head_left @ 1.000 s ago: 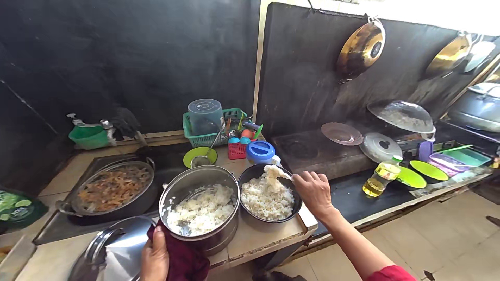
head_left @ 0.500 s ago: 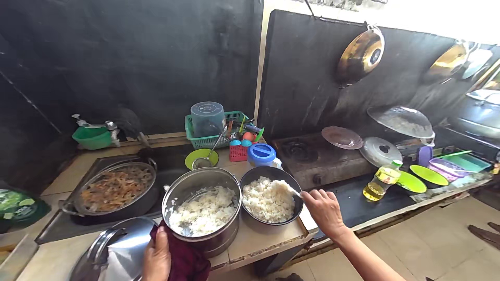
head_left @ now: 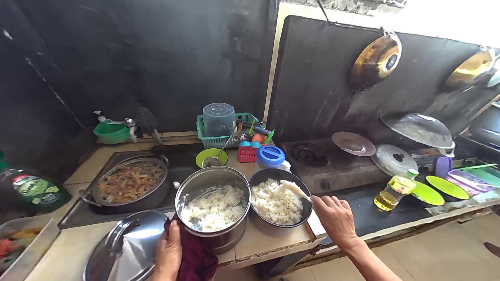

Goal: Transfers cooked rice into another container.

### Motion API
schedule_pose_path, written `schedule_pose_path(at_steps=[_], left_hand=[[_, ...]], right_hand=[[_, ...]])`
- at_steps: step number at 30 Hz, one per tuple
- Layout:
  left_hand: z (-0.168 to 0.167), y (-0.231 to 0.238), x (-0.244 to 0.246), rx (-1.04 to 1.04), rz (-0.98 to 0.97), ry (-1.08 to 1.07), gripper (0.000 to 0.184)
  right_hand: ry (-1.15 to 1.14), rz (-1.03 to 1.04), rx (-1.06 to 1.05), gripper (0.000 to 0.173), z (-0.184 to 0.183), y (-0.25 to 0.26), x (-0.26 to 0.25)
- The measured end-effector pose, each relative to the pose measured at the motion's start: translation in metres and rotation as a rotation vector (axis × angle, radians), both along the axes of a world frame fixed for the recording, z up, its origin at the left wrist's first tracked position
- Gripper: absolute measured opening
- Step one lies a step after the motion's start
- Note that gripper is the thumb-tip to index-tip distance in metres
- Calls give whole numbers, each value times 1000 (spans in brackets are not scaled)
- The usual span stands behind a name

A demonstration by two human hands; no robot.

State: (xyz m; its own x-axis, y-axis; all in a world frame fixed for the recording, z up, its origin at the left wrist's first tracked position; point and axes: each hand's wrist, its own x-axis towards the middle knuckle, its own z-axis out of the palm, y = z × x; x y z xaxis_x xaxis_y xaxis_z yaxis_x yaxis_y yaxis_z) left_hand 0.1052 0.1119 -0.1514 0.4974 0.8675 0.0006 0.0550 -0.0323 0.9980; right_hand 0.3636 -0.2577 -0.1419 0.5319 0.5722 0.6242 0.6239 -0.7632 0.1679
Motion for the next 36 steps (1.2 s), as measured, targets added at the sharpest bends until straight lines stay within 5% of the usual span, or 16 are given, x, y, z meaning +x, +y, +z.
schedule_pose_path(at_steps=[4, 9, 13, 17, 21, 28, 31, 36], left_hand=[[0, 0, 0, 4, 4, 0, 43], [1, -1, -1, -13, 17, 40, 43], [2, -1, -1, -33, 27, 70, 43], [-2, 1, 0, -20, 16, 34, 41], [-4, 3, 1, -38, 12, 34, 39], [-4, -3, 7, -73, 87, 36, 38], [-5, -7, 11, -71, 139, 26, 35], [-9, -7, 14, -33, 168, 43, 36]], right_hand=[[192, -46, -3, 20, 6, 1, -1], [828, -112, 190, 30, 76, 18, -2], [807, 94, 241, 31, 134, 62, -3], [513, 399, -99, 23, 179, 147, -15], [223, 647, -539, 15, 176, 249, -35], [109, 642, -1310, 20, 151, 331, -36], [311, 556, -1373, 33, 158, 317, -26], [677, 610, -1162, 38, 135, 279, -17]])
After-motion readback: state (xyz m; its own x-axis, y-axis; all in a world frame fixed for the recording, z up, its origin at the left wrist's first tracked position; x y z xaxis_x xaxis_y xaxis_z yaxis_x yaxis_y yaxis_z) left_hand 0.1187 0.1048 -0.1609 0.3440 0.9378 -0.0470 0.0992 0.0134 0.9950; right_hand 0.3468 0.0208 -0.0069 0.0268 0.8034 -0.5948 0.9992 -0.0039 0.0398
